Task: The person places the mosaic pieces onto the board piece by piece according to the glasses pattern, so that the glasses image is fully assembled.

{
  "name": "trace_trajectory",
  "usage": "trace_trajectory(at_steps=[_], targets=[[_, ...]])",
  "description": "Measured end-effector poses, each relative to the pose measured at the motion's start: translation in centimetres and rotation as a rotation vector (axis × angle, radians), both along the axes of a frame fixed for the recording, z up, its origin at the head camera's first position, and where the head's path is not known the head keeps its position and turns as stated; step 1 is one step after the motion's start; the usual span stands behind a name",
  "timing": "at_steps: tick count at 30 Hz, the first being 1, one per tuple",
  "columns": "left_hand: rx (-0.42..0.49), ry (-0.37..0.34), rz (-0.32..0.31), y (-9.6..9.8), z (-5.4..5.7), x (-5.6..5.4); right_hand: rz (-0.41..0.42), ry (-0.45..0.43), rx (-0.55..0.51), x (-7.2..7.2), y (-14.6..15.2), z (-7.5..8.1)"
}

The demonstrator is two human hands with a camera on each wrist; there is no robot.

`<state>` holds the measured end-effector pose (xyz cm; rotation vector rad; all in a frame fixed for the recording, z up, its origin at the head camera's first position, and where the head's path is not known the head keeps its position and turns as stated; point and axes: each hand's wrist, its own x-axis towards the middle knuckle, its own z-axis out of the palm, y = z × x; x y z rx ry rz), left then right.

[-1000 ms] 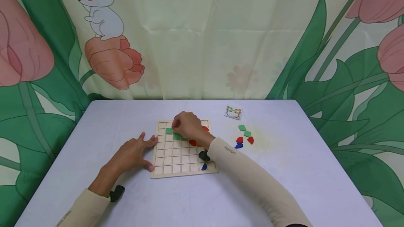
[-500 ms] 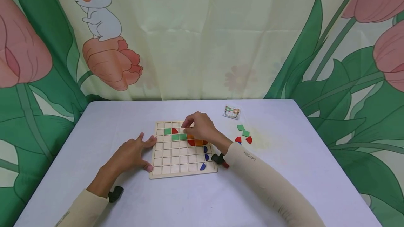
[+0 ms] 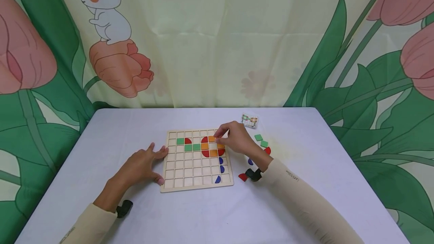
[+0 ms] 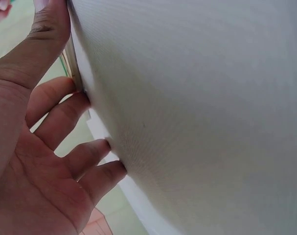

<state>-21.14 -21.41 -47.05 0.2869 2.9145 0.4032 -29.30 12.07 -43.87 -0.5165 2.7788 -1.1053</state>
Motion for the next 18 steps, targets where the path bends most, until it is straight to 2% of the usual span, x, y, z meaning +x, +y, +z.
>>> trace_trajectory(at_steps=[10,18], targets=[[-0.004,0.004,-0.012,-0.2,0.2,0.0,-0.098,-0.013,0.005,1.0,4.2,-0.2],[0.000,-0.001,-0.011,0.1,0.1,0.0,-0.126,-0.051,0.007,2.5,7.0,-0.8]])
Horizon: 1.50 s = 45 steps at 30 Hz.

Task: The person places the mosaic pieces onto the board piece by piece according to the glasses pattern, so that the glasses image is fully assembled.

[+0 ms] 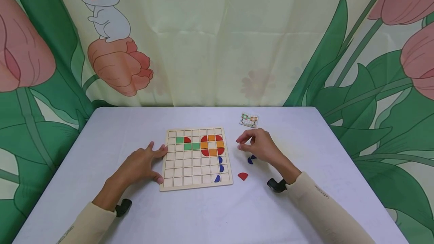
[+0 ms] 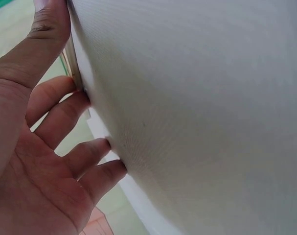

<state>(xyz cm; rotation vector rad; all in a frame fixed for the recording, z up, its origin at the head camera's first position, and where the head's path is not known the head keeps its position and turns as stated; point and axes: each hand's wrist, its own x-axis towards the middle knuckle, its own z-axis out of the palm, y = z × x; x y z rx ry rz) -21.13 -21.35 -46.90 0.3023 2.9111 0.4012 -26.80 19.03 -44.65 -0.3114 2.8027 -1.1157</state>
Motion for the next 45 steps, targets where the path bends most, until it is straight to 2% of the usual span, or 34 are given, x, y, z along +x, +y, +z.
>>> trace_trajectory(at_steps=[13,17,22,29,37,45], targets=[[0.005,0.006,-0.009,-0.1,0.0,0.0,-0.005,-0.088,-0.025,3.6,2.1,-1.7],[0.008,-0.006,-0.002,-0.1,0.1,0.1,-0.015,-0.123,0.003,4.4,2.1,-1.9],[0.009,0.006,-0.025,-0.3,0.2,0.2,0.021,-0.139,0.076,5.3,1.8,-2.1],[0.013,0.020,-0.046,-0.5,0.3,0.2,0.058,-0.131,0.133,5.7,1.4,-2.5],[0.021,0.018,-0.039,-0.5,0.4,0.2,0.133,-0.126,0.136,5.8,0.7,-2.2],[0.023,0.019,-0.041,-0.5,0.4,0.3,0.112,-0.139,0.186,6.0,0.3,-2.0]])
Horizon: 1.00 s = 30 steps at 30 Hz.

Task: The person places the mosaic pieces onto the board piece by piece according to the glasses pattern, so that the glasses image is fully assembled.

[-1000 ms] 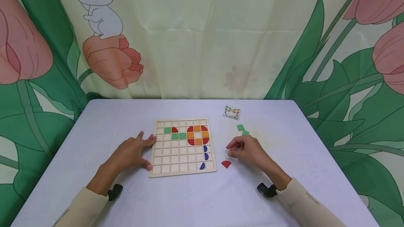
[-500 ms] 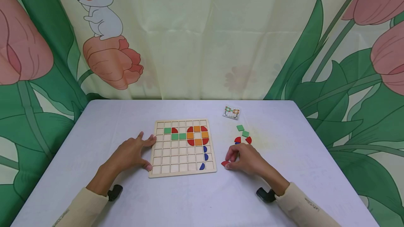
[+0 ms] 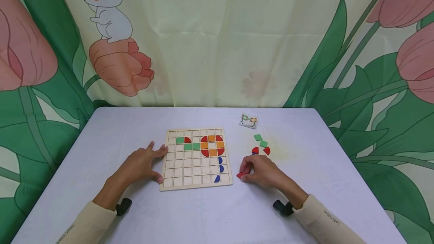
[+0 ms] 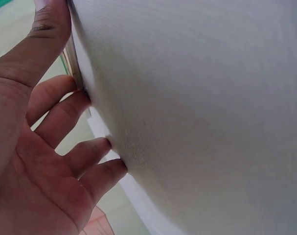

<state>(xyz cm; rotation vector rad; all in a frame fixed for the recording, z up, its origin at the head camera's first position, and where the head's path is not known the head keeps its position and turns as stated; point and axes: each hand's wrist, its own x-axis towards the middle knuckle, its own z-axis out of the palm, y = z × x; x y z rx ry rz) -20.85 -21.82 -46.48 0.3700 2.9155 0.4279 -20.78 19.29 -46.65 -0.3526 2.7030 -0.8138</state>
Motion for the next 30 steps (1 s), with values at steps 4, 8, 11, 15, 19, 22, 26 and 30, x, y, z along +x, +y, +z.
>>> trace_trajectory(at_steps=[4,8,11,15,19,22,26,30], targets=[[0.008,-0.009,0.006,0.0,-0.1,-0.1,0.034,-0.035,-0.020,-0.1,0.1,0.0],[0.003,-0.018,0.013,0.1,-0.2,-0.1,0.099,-0.059,-0.057,-0.2,0.4,0.2],[0.001,-0.019,0.013,0.1,-0.3,-0.1,0.134,-0.054,-0.088,-0.5,0.6,0.3],[0.004,-0.015,0.011,0.1,-0.2,-0.2,0.126,-0.033,-0.151,-1.1,0.5,0.4],[-0.001,-0.011,0.011,0.0,-0.1,-0.1,0.097,0.010,-0.205,-1.7,-0.1,0.7],[-0.002,-0.010,0.014,0.0,-0.1,-0.1,0.080,0.039,-0.223,-2.1,-0.9,1.3],[0.004,-0.014,0.022,0.1,-0.1,-0.1,0.064,0.064,-0.231,-2.7,-2.0,1.9],[0.004,-0.014,0.021,0.1,-0.3,-0.1,0.058,0.083,-0.249,-3.4,-3.1,2.2]])
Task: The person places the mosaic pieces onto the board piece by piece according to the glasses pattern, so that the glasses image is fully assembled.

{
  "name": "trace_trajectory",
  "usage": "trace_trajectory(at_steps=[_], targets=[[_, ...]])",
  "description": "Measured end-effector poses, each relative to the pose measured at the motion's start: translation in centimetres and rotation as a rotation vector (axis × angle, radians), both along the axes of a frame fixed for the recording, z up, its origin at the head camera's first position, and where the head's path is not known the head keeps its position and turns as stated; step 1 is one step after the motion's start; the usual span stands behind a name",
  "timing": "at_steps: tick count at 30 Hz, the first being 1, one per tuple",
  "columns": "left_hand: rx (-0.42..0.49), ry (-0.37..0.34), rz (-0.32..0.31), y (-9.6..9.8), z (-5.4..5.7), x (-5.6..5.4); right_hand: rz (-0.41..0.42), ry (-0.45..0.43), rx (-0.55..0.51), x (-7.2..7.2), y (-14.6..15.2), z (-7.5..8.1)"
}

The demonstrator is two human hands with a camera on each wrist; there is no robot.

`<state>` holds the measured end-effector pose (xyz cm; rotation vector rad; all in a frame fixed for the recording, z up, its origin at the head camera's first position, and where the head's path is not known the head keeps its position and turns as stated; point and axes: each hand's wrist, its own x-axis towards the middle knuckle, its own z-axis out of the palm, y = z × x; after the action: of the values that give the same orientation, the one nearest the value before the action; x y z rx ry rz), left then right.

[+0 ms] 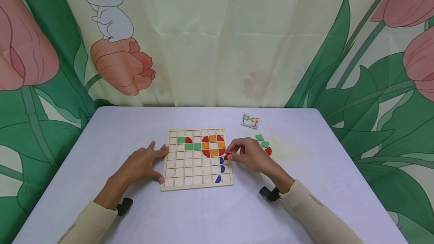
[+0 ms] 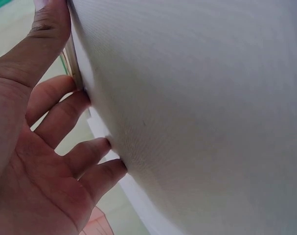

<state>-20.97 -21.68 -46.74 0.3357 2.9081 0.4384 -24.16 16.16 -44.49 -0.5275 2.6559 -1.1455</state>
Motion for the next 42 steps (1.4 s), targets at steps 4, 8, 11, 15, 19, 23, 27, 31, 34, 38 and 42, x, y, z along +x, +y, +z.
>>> trace_trajectory(at_steps=[4,8,11,15,19,23,27,31,34,38,42], targets=[[-0.006,-0.002,-0.002,0.0,0.0,0.0,0.023,0.026,-0.024,-0.7,-1.3,0.1],[-0.012,-0.009,0.002,0.0,-0.1,0.0,0.054,0.051,-0.038,-1.4,-2.8,0.5],[-0.014,-0.009,0.001,0.0,-0.1,-0.1,0.077,0.056,-0.042,-1.7,-3.9,0.8],[-0.010,-0.010,0.003,0.0,0.0,0.0,0.094,0.053,-0.044,-2.1,-5.1,1.1],[-0.008,-0.008,0.001,0.0,0.1,0.0,0.105,0.054,-0.061,-2.5,-6.3,1.2],[-0.007,-0.008,0.001,0.0,0.2,0.0,0.121,0.039,-0.070,-3.0,-7.5,1.4],[-0.004,-0.014,0.002,0.1,0.2,0.1,0.141,0.042,-0.065,-3.5,-8.6,1.5],[-0.009,-0.022,0.007,0.0,0.3,0.0,0.163,0.070,-0.064,-3.9,-9.7,1.7],[-0.008,-0.028,0.009,0.0,0.3,0.0,0.173,0.089,-0.059,-4.3,-10.5,1.9],[-0.005,-0.032,0.010,0.0,0.3,0.0,0.180,0.093,-0.056,-4.9,-11.5,1.9],[-0.006,-0.037,0.012,0.0,0.3,0.0,0.183,0.074,-0.043,-5.5,-12.4,1.7]])
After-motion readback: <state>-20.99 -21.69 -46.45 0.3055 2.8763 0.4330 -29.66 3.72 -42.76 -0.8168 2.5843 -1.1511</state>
